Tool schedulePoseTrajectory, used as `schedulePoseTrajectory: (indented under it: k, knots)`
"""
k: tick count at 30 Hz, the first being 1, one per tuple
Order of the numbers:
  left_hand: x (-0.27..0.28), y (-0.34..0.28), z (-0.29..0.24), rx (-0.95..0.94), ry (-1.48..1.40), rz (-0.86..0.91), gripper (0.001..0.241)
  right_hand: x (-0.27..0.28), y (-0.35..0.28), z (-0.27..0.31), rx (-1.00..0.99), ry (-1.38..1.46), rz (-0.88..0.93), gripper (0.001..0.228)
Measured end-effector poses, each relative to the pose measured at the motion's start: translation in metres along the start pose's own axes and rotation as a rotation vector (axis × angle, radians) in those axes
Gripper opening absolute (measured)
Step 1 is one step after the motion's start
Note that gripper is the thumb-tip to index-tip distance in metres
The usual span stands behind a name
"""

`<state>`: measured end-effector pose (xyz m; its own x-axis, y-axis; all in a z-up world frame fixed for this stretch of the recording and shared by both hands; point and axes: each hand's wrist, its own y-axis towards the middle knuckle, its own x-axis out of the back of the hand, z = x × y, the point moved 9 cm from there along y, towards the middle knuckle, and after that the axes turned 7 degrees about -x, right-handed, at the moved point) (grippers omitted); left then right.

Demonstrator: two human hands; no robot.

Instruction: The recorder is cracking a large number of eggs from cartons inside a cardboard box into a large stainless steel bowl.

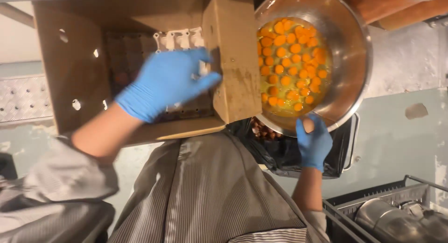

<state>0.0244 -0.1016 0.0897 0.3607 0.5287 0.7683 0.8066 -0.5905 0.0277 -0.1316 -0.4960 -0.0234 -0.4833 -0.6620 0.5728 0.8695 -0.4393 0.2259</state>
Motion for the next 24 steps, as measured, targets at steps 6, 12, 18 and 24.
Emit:
schedulePoseTrajectory:
  k: [6,12,18,24]
  knots:
    - [-0.035,-0.031,0.18,0.367,0.466,0.363,0.056,0.003,0.008,-0.002,0.099,-0.626,0.1,0.04]
    - [-0.136,-0.068,0.342,0.669,0.504,0.522,0.036,0.004,0.047,0.013,0.068,-0.426,-0.001,0.047]
    - [-0.191,-0.064,0.392,0.359,0.694,0.552,0.031,-0.007,0.065,0.023,0.217,-0.458,0.001,0.036]
    - [-0.075,-0.046,0.281,0.461,0.612,0.522,0.032,0.072,0.058,0.012,-0.044,-0.312,-0.193,0.035]
